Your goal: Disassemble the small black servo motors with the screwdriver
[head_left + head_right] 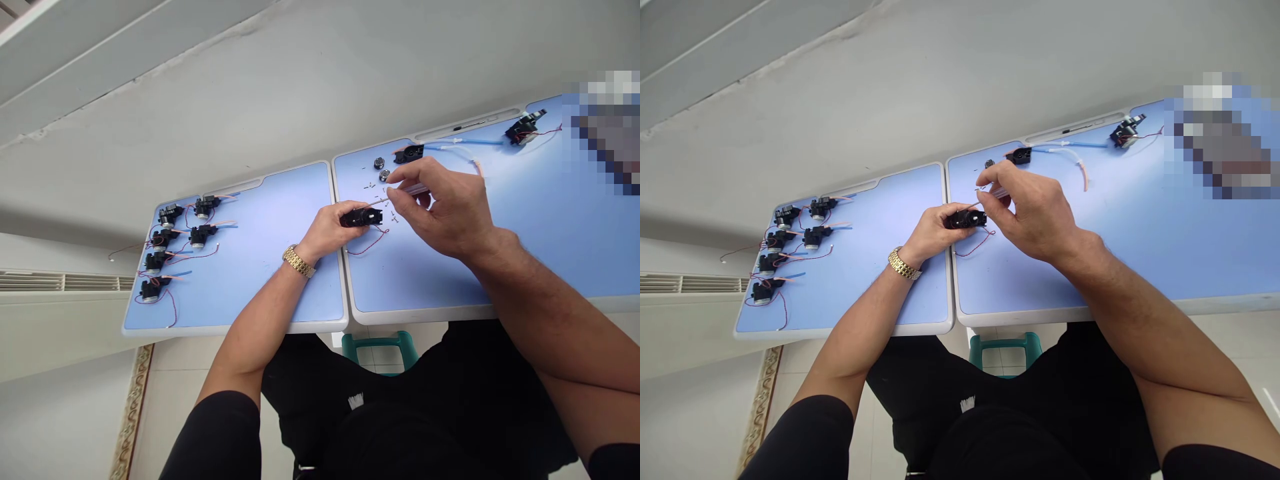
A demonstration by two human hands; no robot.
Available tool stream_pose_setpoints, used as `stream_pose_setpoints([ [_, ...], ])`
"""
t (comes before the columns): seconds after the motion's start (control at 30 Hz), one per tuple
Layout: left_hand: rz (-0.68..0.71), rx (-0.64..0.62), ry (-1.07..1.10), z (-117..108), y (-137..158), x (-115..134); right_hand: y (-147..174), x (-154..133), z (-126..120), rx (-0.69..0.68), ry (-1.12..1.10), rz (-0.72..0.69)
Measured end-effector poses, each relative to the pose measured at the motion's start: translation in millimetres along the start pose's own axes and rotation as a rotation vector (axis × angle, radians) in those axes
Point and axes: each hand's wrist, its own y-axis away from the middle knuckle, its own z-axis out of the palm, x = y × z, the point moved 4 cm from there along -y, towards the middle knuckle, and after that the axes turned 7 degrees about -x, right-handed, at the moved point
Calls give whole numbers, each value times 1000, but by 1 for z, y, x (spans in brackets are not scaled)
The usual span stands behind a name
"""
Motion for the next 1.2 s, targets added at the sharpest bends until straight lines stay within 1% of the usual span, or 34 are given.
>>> stream_pose_setpoints([
  [0.2,-6,7,4,0,0,1,0,1,1,-14,-9,19],
  [0.33,-5,10,-14,0,0,1,0,2,2,-38,-49,-19],
  [0.47,3,1,-77,1,0,3,2,1,1,-52,42,-96],
  [0.57,17,-10,-110,1,0,5,3,-3,0,-92,97,-105],
  [0.77,28,-18,-100,1,0,5,5,-12,-2,-162,5,-123],
  [0.83,24,-16,-100,2,0,5,5,-11,-2,-154,24,-120],
  [0.93,24,-18,-119,2,0,5,4,-9,-3,-103,82,-99],
  [1.1,28,-32,-128,3,0,6,4,-9,-3,-140,-37,-106],
  [1.2,33,-43,-131,4,0,6,3,-8,-4,-108,-46,-115],
])
